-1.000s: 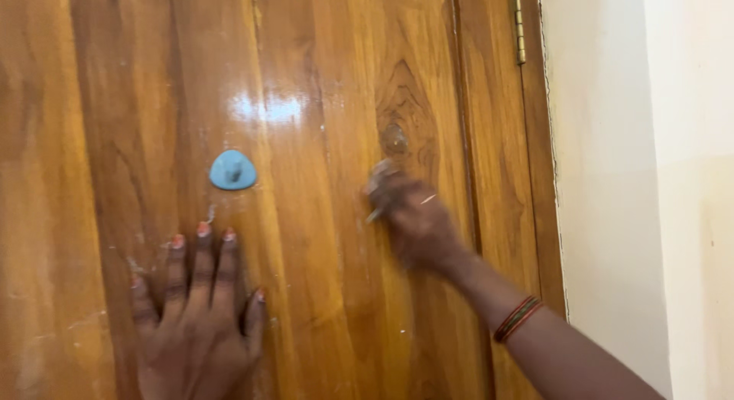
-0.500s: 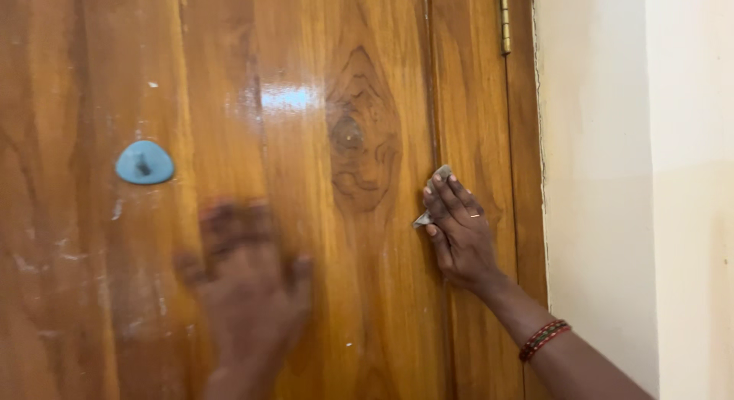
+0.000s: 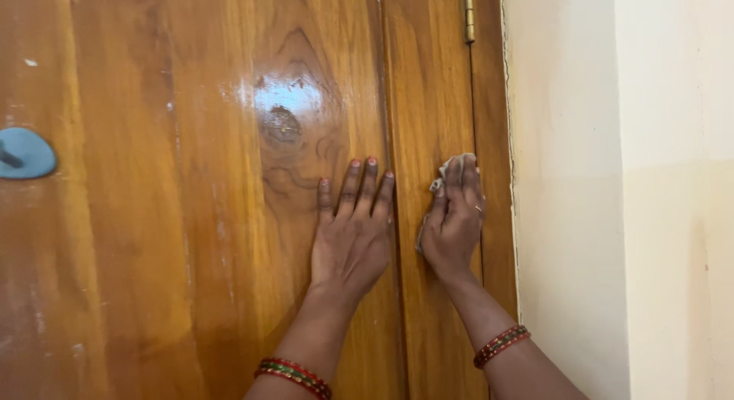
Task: The person wipes a wooden door with a cloth, moving systematically from the top edge down to the bottom, including the handle and latch areas. The person uses both hands to hold the cloth and apply pressure while cleaning the surface.
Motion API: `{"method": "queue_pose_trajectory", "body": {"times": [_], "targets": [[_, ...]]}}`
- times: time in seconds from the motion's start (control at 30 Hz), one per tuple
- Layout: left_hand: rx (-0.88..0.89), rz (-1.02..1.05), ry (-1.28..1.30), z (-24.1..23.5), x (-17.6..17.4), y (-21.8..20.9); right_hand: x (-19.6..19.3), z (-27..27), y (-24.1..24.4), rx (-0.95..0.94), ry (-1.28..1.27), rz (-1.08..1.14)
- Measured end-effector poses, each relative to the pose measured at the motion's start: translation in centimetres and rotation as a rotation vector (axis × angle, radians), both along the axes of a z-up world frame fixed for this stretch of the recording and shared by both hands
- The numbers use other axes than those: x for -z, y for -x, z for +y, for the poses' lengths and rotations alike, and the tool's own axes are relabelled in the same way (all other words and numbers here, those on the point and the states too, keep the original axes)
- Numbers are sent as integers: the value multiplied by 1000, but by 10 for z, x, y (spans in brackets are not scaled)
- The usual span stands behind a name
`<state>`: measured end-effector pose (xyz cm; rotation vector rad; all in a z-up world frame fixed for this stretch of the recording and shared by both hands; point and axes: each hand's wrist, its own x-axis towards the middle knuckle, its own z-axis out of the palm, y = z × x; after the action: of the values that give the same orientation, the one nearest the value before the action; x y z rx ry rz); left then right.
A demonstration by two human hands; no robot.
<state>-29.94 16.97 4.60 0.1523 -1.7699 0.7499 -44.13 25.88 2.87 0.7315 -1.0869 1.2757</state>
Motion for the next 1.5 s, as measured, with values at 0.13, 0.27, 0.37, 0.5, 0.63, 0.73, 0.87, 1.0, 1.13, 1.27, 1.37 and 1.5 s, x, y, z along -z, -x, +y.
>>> {"method": "queue_pose_trajectory", "body": {"times": [0.13, 0.27, 0.37, 0.5, 0.63, 0.73, 0.87, 1.0, 1.13, 1.27, 1.37, 1.5], "targets": [[23, -38, -46, -1, 2, 2, -7, 3, 1, 17, -16, -13], [-74, -54, -49, 0, 3, 0, -5, 16, 2, 203, -407, 337], [-2, -32, -35, 0, 2, 1, -18, 32, 20, 203, -439, 280], [19, -17, -31, -3, 4, 2, -26, 46, 53, 24, -230, 39], [-32, -29, -48, -2, 5, 4, 3, 44, 71, 71, -100, -140], [-48, -22, -61, 1, 5, 5, 37, 35, 61, 64, -64, -213], [-77, -18, -93, 6, 7, 5, 60, 21, 29, -38, -141, -195], [-113, -36, -146, 10, 11, 6, 81, 25, 9, 139, -421, 200], [-91, -16, -155, 10, 23, 8, 80, 37, 29, 107, -349, 137], [-158, -40, -174, 12, 45, 12, 85, 30, 46, -21, -72, -117], [-144, -76, -236, 13, 62, 16, 106, 18, 40, 3, -85, -163], [20, 42, -220, 13, 88, 23, 131, 29, 41, 124, -252, -78]]}}
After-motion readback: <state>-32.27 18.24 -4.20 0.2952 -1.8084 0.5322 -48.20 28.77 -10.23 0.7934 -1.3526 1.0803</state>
